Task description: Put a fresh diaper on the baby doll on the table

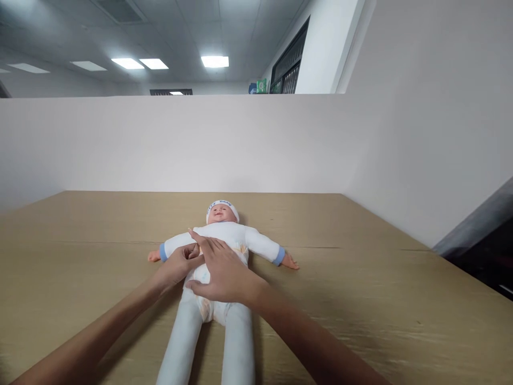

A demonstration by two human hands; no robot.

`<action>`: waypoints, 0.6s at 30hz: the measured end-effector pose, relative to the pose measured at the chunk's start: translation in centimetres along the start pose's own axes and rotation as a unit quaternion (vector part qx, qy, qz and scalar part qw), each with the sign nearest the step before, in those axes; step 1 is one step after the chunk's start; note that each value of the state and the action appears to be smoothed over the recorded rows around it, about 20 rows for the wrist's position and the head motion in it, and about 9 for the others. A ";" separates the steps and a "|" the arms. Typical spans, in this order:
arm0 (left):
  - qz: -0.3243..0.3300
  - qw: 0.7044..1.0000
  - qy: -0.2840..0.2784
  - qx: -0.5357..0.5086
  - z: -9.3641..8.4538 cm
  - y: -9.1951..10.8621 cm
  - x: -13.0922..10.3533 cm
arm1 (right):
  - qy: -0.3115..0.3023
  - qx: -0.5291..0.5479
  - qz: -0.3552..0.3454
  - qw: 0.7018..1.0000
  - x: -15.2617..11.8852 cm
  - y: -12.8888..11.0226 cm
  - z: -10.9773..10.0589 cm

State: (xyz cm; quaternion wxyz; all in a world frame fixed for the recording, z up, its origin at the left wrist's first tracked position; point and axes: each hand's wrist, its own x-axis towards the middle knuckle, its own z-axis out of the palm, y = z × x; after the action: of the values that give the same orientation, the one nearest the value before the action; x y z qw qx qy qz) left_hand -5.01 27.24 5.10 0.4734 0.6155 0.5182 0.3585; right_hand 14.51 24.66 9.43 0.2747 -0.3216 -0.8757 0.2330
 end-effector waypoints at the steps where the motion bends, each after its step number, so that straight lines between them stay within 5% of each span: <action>1: 0.002 1.000 0.005 0.004 0.1 -0.1 0.0 | 0.001 0.001 -0.002 1.000 0.0 0.0 0.0; 8: 0.027 0.998 0.042 0.032 0.6 1.1 -0.7 | 0.003 0.032 0.007 0.999 -0.3 -0.4 -0.9; 11: 0.055 0.995 0.073 0.040 0.5 2.2 -2.1 | 0.086 0.066 -0.001 0.994 -1.6 -2.3 -1.1; 14: 0.083 0.991 0.099 0.046 0.5 3.1 -4.7 | 0.196 0.058 -0.017 0.979 -4.4 -5.4 0.0; 18: 0.084 0.990 0.073 0.085 1.4 3.5 -9.7 | 0.184 0.055 -0.008 0.981 -9.0 -8.5 2.9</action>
State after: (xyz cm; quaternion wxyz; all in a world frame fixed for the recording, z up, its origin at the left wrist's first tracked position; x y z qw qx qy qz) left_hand -4.61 17.44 8.46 0.3487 0.6671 0.5263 0.3953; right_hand 14.72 11.92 9.28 0.4499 -0.3361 -0.7990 0.2151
